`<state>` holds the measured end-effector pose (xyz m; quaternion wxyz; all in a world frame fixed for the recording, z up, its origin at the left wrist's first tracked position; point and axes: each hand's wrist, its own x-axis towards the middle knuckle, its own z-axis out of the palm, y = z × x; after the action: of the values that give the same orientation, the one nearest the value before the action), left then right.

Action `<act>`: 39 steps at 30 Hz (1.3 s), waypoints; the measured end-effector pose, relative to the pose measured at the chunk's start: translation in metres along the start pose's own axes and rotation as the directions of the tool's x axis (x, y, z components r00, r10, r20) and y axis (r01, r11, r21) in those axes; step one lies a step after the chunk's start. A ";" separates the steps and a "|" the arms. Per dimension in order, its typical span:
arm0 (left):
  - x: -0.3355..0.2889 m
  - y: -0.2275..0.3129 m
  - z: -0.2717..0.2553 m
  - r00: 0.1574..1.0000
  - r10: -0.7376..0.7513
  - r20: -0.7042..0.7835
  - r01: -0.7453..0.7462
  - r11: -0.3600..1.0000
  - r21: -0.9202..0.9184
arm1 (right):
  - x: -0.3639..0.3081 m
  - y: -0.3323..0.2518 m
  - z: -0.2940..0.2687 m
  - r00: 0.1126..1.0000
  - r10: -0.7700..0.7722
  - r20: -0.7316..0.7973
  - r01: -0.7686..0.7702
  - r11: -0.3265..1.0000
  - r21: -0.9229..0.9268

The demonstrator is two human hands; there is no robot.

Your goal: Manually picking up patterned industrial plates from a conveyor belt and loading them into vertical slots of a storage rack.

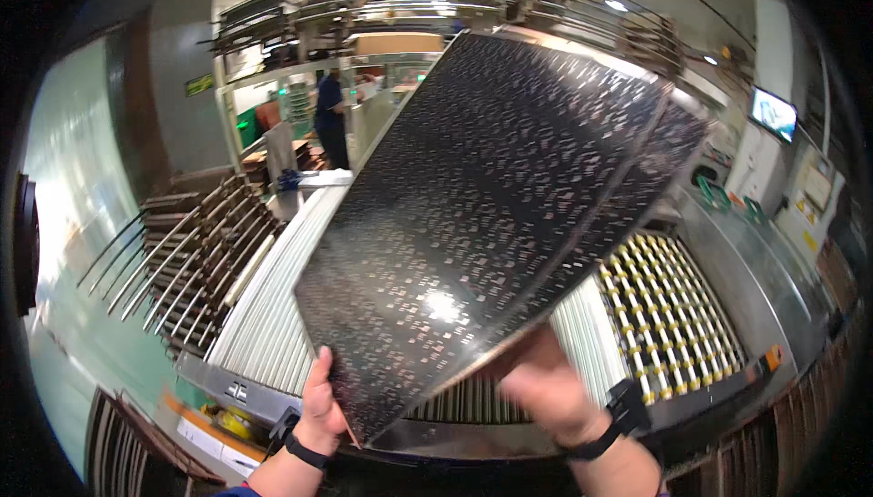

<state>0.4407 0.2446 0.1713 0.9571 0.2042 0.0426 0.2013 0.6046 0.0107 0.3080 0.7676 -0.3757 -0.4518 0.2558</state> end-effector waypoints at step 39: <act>0.023 0.038 0.014 0.886 0.462 0.017 -0.265 0.477 0.838 | -0.009 -0.064 -0.222 0.964 0.223 -0.143 -0.245 0.956 -0.164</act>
<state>0.4498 0.2801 0.1998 0.6737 0.6067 0.1881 0.3777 0.8008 -0.1099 0.2866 0.7212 -0.5094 -0.3773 0.2795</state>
